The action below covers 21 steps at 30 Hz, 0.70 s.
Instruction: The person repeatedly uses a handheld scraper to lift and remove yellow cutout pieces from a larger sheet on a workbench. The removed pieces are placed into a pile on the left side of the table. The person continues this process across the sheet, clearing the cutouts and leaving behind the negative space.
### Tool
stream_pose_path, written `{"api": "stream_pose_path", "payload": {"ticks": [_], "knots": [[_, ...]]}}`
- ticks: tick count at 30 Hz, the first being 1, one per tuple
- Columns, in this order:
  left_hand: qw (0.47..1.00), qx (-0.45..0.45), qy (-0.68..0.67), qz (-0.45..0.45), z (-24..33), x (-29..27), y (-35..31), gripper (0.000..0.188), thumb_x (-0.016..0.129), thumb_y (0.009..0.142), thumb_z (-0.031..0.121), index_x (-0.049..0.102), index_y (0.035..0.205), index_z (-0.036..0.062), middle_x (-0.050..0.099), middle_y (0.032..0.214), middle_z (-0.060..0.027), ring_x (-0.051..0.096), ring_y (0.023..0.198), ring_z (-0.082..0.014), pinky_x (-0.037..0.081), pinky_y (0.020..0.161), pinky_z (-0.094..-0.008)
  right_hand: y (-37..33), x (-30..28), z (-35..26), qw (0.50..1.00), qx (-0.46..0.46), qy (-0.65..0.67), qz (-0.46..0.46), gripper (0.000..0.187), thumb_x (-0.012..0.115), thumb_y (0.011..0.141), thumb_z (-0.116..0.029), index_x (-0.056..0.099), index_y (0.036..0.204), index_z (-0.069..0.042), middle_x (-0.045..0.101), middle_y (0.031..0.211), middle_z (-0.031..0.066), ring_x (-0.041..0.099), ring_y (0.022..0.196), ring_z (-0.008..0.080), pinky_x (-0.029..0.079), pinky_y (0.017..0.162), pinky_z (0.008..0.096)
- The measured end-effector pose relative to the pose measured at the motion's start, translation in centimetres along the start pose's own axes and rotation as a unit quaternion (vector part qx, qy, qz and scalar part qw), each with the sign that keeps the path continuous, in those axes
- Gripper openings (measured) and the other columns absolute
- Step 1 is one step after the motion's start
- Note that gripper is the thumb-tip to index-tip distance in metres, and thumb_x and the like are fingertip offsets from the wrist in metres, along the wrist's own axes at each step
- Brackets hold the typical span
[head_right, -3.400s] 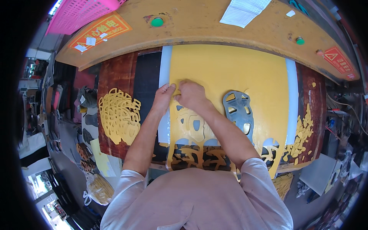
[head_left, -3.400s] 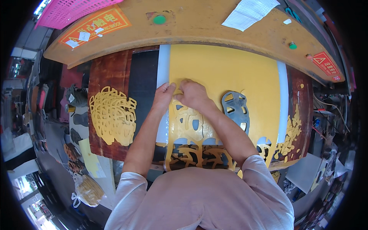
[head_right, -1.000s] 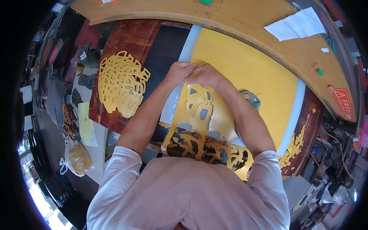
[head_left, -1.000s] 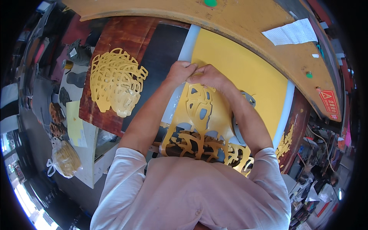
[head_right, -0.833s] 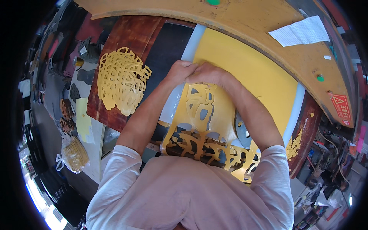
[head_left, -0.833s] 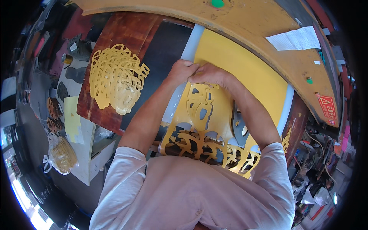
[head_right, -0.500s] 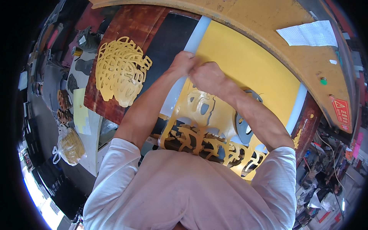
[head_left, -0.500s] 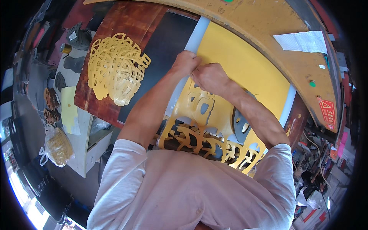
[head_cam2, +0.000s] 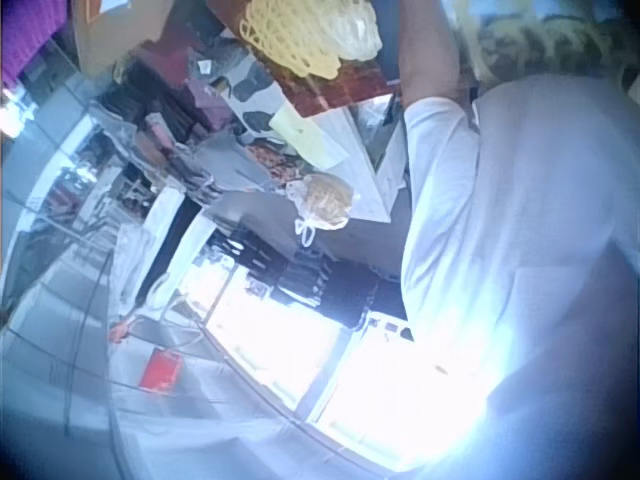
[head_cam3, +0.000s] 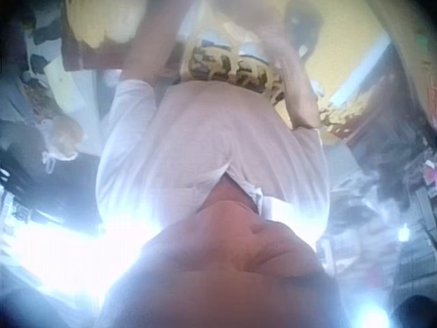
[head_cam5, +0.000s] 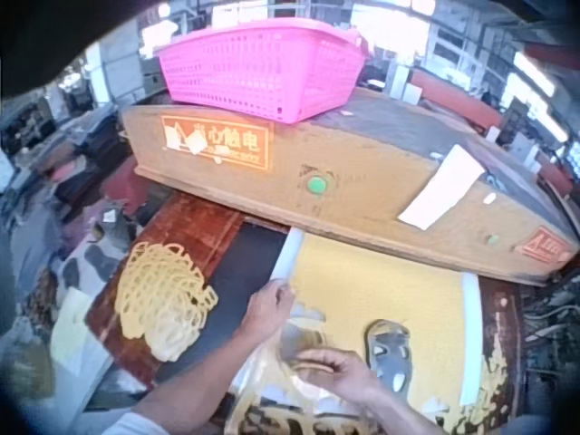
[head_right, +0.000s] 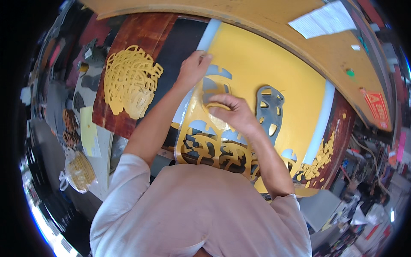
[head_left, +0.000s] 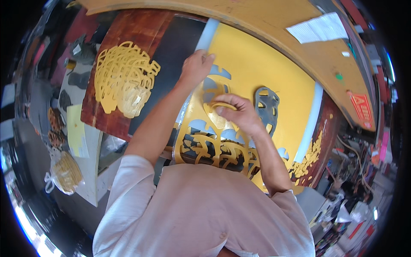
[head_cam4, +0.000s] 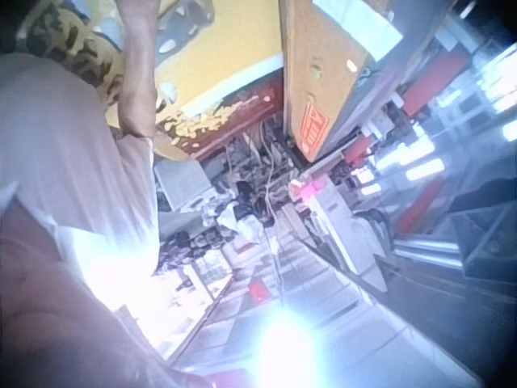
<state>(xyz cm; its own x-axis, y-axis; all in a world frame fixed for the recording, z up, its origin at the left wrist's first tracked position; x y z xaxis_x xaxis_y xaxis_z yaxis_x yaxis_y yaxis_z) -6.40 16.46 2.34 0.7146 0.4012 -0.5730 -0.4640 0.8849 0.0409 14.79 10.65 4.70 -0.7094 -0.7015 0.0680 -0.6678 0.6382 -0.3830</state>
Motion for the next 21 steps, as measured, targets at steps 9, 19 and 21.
{"api": "stream_pose_path", "payload": {"ticks": [9,19,21], "knots": [[0.942,-0.003,-0.243,-0.233,7.7,1.3,-14.1,0.031,0.068,0.11,0.026,0.074,0.125,-0.001,0.074,0.096,-0.0041,0.069,0.089,-0.0119,0.056,0.08,-0.0309,-2.5,-3.5,-2.6,0.98,-0.024,0.173,-0.097,0.037,0.073,0.102,-0.004,0.071,0.138,-0.001,0.077,0.104,0.008,0.07,0.081,0.0147,0.058,0.08,0.029],[0.945,-0.067,-0.279,-0.155,10.5,-2.3,-13.7,0.022,0.066,0.107,0.016,0.075,0.117,-0.002,0.071,0.086,0.0012,0.058,0.068,-0.0031,0.047,0.061,-0.0231,-5.3,-3.5,-5.0,0.966,-0.024,0.251,-0.06,0.041,0.065,0.107,-0.008,0.064,0.147,0.0,0.078,0.103,0.0103,0.077,0.088,0.0176,0.064,0.081,0.0308],[0.94,-0.057,-0.301,-0.15,10.9,-2.2,-13.7,0.021,0.067,0.106,0.015,0.075,0.117,-0.0015,0.072,0.087,0.0008,0.059,0.068,-0.0029,0.048,0.06,-0.0228,-4.9,-3.0,-5.4,0.988,-0.057,0.138,-0.033,0.045,0.064,0.106,-0.007,0.062,0.151,-0.001,0.078,0.103,0.0103,0.077,0.089,0.0169,0.064,0.082,0.0312]]}}
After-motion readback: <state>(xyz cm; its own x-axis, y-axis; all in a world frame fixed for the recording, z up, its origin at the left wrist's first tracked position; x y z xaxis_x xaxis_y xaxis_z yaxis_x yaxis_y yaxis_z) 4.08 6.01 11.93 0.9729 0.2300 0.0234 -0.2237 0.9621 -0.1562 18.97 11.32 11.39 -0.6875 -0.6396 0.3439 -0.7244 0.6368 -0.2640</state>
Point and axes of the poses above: each hand's wrist, its own y-axis towards the middle knuckle, its own x-axis out of the palm, z = x × y, the point moved 10 cm from there along y, towards the middle knuckle
